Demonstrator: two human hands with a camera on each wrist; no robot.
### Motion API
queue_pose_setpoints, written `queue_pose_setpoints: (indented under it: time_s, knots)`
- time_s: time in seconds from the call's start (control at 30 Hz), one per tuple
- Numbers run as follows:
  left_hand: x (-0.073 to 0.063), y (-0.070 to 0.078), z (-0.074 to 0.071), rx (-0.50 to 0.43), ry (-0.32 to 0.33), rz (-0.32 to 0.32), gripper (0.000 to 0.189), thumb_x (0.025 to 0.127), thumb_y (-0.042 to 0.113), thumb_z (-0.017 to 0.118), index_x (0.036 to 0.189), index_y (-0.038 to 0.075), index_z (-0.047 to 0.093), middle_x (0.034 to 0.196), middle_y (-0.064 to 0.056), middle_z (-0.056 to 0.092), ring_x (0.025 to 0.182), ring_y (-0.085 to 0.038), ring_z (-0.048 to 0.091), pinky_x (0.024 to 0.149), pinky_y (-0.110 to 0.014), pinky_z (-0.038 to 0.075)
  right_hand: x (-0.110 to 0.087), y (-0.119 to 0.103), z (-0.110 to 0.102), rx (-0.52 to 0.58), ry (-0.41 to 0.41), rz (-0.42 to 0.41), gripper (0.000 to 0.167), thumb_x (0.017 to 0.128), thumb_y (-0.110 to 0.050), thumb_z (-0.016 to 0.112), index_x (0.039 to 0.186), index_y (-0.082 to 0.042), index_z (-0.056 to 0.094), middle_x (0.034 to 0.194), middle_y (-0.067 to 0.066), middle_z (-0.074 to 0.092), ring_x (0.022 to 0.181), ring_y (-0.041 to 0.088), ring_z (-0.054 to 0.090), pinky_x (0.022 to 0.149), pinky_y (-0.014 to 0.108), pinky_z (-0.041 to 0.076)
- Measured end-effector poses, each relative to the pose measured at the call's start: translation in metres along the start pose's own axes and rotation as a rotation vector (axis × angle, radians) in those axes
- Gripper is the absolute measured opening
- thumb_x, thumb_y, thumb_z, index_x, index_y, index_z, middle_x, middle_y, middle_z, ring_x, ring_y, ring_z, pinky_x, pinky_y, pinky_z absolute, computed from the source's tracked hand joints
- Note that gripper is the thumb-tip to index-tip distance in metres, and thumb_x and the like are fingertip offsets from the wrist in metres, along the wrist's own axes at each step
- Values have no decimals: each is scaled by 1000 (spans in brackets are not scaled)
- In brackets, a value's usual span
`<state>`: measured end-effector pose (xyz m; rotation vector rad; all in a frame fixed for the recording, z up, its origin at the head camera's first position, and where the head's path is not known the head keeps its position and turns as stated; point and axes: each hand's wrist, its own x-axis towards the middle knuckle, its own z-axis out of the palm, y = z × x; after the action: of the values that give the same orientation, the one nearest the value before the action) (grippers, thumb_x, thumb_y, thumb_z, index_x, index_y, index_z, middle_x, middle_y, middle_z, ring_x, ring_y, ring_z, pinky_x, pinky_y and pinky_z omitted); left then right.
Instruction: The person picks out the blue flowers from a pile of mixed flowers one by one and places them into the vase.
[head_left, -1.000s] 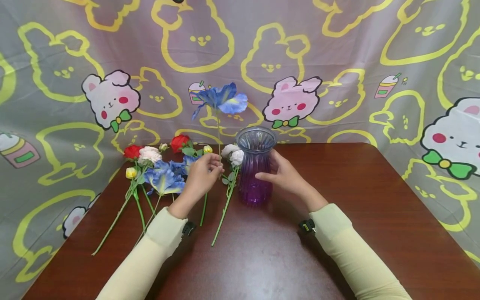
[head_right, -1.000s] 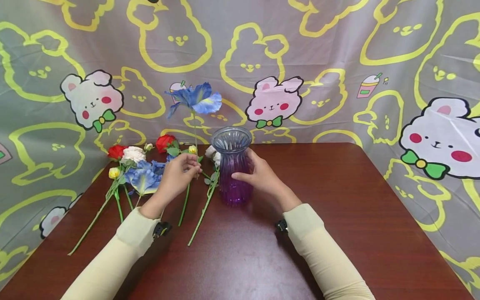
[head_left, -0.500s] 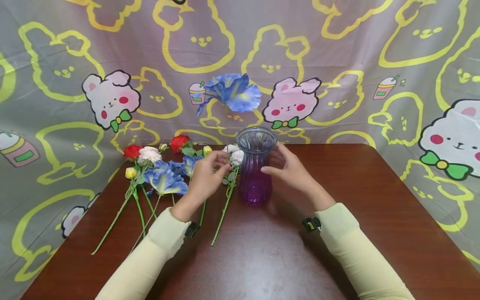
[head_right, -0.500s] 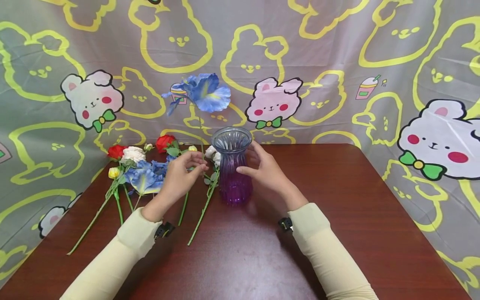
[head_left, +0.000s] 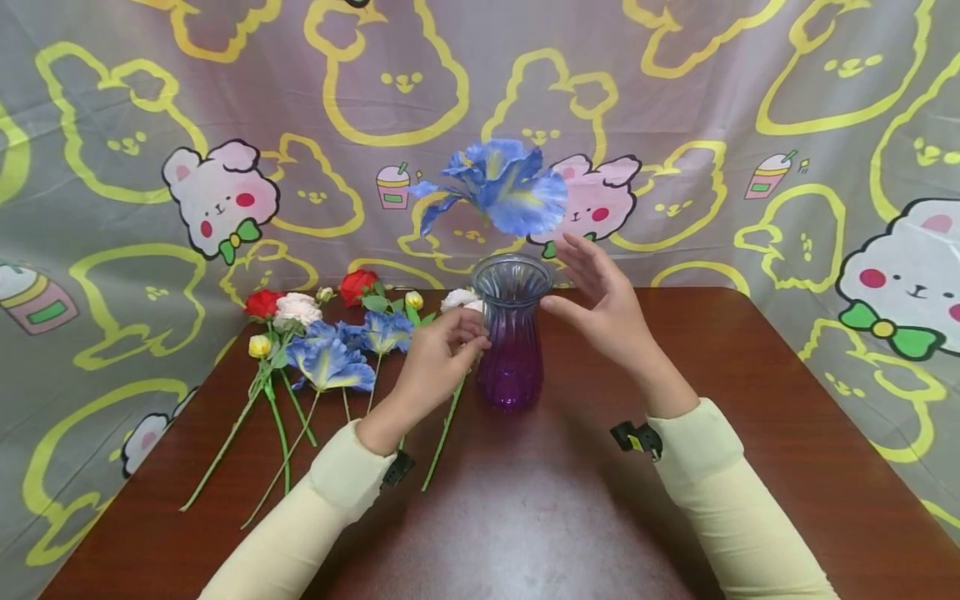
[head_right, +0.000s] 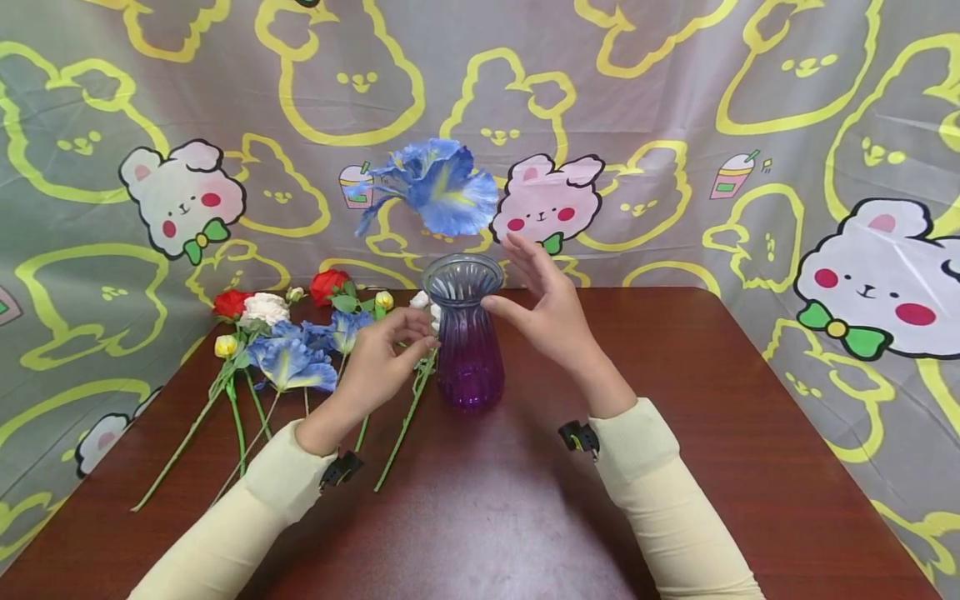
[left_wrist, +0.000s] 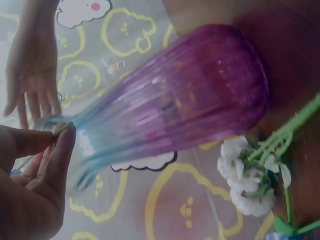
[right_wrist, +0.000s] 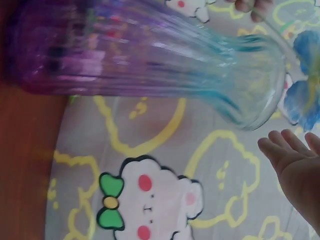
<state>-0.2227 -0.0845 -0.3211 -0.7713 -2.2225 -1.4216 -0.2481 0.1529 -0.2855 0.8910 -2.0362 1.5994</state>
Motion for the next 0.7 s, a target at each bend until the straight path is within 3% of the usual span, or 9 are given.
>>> queue_pose_setpoints:
  time_s: [0.17, 0.27, 0.47, 0.7]
  knots:
    - [0, 2, 11, -25, -20, 48, 20, 84, -12, 63, 103, -7, 62, 87, -13, 68, 78, -22, 69, 65, -27, 56, 5, -12, 6, 91, -25, -38, 65, 82, 13, 71, 140, 5, 42, 138, 19, 51, 129, 32, 47, 104, 41, 39]
    - [1, 4, 16, -19, -35, 86, 20, 84, -13, 64, 103, -8, 63, 86, -13, 69, 79, -21, 68, 67, -26, 55, 7, -19, 10, 167, -52, -20, 57, 85, 13, 66, 137, 5, 45, 135, 20, 54, 126, 32, 50, 101, 45, 41]
    - [1, 6, 24, -36, -76, 112, 19, 84, -14, 62, 102, -12, 62, 85, -16, 69, 78, -22, 68, 69, -24, 55, 10, -27, 14, 192, -42, 71, 46, 91, 1, 64, 135, 1, 51, 127, 16, 61, 118, 25, 58, 96, 35, 47]
    - [1, 6, 28, -34, -84, 134, 20, 83, -13, 64, 103, -10, 63, 85, -15, 69, 78, -21, 68, 69, -24, 55, 12, -30, 19, 226, 8, 89, 38, 90, 5, 64, 127, 9, 55, 115, 19, 66, 108, 24, 64, 93, 34, 49]
